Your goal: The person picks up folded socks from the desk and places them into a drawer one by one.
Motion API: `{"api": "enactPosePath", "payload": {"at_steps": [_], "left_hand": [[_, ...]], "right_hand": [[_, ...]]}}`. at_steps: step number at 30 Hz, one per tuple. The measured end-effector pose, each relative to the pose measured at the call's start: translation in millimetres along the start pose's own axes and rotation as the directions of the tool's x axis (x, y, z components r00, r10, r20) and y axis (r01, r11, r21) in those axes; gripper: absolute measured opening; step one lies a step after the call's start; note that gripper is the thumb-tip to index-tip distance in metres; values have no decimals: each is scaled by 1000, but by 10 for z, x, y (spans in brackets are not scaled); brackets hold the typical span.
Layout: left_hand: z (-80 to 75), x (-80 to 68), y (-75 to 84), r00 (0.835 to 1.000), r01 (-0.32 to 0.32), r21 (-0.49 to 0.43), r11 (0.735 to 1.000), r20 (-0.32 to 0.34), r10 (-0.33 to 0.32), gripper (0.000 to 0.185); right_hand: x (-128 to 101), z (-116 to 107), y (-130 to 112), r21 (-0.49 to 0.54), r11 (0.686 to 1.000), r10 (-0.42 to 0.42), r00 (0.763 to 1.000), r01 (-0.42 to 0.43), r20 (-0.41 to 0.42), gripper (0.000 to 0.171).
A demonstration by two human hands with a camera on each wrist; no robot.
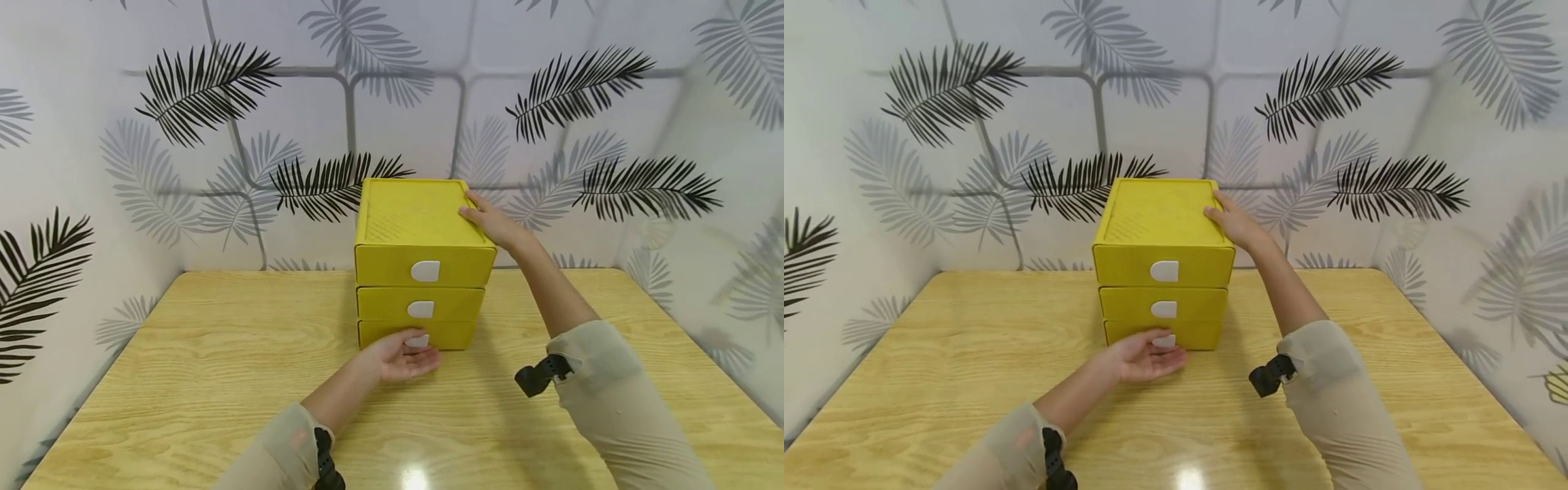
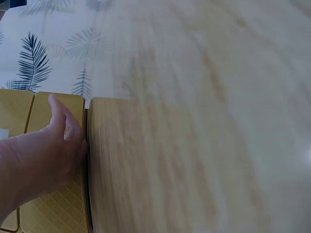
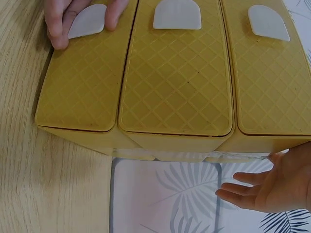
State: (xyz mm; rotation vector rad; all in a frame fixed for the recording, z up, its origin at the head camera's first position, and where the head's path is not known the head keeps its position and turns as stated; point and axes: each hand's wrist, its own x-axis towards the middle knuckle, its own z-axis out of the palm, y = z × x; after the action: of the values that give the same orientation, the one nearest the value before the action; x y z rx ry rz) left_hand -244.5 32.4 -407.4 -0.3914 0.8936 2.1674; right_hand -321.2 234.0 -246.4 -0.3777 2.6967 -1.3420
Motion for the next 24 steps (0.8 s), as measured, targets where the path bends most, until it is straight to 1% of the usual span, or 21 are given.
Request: {"api": "enactPosePath", "payload": {"at_steps": [3, 7, 11, 13, 15, 17, 19, 20, 22, 24], "left_hand": [[0, -21, -37, 1000, -14, 44, 999, -6, 14, 40], [37, -29, -62, 1000, -17, 9, 1000, 1, 17, 48], [73, -16, -70, 1000, -24, -32, 999, -4, 24, 49], [78, -7, -67, 1000, -17, -31, 999, -8, 17, 49], [62, -9, -58, 1000, -5, 0, 1000, 0, 5, 50], [18, -27, -33, 1000, 14, 55, 998, 15, -15, 53], [-57, -71, 3, 999, 19, 156, 988, 35, -25, 55], [-107, -103, 29, 999, 17, 213, 977, 46, -28, 55], [-229, -191, 99, 997, 9, 329, 944, 69, -33, 53], [-375, -313, 197, 995, -15, 447, 895, 92, -29, 49]], "right_hand": [[-6, -16, 15, -26, 1000, 11, 1000, -11, 1, 60], [-17, -53, 19, -78, 997, 21, 1000, -22, -11, 59], [-17, -82, 19, -83, 996, 25, 1000, -26, -9, 59], [-15, -89, 18, -80, 996, 32, 999, -32, -9, 60], [-14, -90, 21, -73, 997, 34, 999, -35, -12, 60], [-13, -79, 28, -50, 998, 26, 1000, -27, -16, 61], [-19, -61, 52, -13, 1000, 19, 999, -20, -37, 62], [-28, -51, 70, 2, 1000, 6, 999, -5, -52, 62], [-56, -31, 120, 20, 999, -38, 996, 40, -77, 62], [-118, -25, 190, 3, 997, -77, 990, 78, -120, 61]]}}
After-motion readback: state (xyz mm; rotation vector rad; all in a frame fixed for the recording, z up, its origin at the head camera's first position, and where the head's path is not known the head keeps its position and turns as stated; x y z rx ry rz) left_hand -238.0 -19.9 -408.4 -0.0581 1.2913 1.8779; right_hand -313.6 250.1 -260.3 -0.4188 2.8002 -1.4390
